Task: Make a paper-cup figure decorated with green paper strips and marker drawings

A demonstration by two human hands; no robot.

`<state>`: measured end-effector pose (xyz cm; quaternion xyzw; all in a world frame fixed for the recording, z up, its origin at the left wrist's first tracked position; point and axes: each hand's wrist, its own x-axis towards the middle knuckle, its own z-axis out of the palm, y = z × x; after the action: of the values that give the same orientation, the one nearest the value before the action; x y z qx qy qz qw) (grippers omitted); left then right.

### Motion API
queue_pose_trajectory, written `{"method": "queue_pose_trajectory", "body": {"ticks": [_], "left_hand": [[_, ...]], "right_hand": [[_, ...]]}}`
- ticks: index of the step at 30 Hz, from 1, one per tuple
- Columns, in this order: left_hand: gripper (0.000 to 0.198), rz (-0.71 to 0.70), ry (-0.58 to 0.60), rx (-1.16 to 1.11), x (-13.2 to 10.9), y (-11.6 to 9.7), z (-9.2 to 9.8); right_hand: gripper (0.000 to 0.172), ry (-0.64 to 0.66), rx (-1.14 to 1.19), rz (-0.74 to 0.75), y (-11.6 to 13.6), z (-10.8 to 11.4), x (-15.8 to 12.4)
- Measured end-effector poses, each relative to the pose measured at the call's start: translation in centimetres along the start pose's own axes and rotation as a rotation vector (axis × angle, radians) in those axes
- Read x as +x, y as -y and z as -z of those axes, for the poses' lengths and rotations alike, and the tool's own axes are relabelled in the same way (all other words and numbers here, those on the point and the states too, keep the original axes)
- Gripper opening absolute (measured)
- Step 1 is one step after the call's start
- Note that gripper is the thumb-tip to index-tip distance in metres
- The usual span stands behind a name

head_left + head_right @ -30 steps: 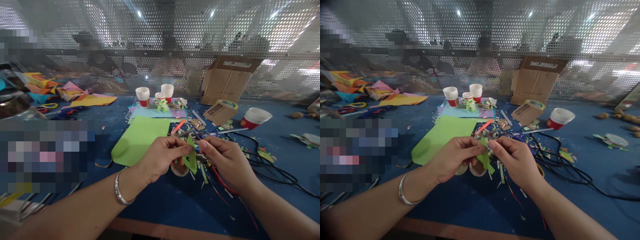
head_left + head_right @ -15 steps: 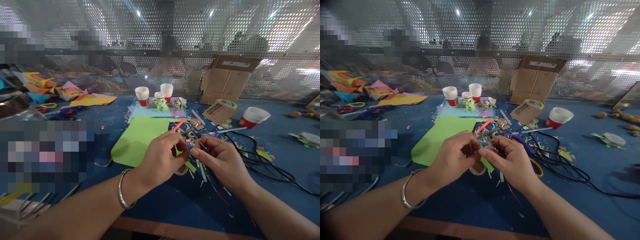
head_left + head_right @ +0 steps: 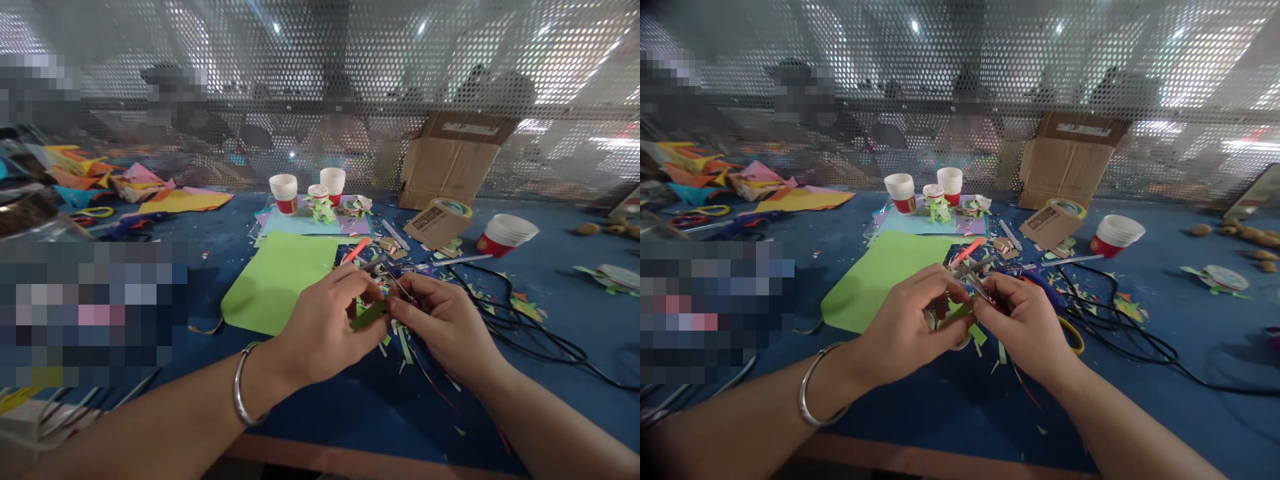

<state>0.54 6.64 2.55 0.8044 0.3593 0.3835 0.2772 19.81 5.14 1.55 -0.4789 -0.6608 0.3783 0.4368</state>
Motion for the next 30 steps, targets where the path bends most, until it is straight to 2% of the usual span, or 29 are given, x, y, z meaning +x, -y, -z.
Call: {"method": "queue_pose_trajectory", "body": {"ticks": [3, 5, 8, 11, 20, 30], "left_hand": [[0.022, 0.227, 0.076, -0.197, 0.4, 0.1, 0.3], [0.023, 0.367, 0.153, -0.31, 0.7, 0.5, 0.5], [0.022, 0.487, 0.22, -0.501, 0.9, 1.1, 0.5], [0.023, 0.573, 0.193, -0.649, 1.0, 1.2, 0.5], [0.026, 0.678, -0.04, -0.902, 1.6, 0.4, 0.8], [0.018, 0.724, -0.076, -0.984, 1.0, -0.2, -0.2]], "right_hand": [[0.022, 0.008, 0.007, -0.011, 0.0, 0.2, 0.0], [0.024, 0.016, -0.001, -0.011, 0.0, 0.3, 0.1], [0.026, 0.023, 0.013, -0.019, 0.0, 0.3, 0.2], [0.026, 0.032, 0.073, -0.04, 0.1, 0.2, 0.3], [0.041, 0.015, 0.219, -0.116, -0.6, 0.1, 0.0], [0.044, 0.043, 0.162, -0.136, -0.2, -0.2, 0.1]]}}
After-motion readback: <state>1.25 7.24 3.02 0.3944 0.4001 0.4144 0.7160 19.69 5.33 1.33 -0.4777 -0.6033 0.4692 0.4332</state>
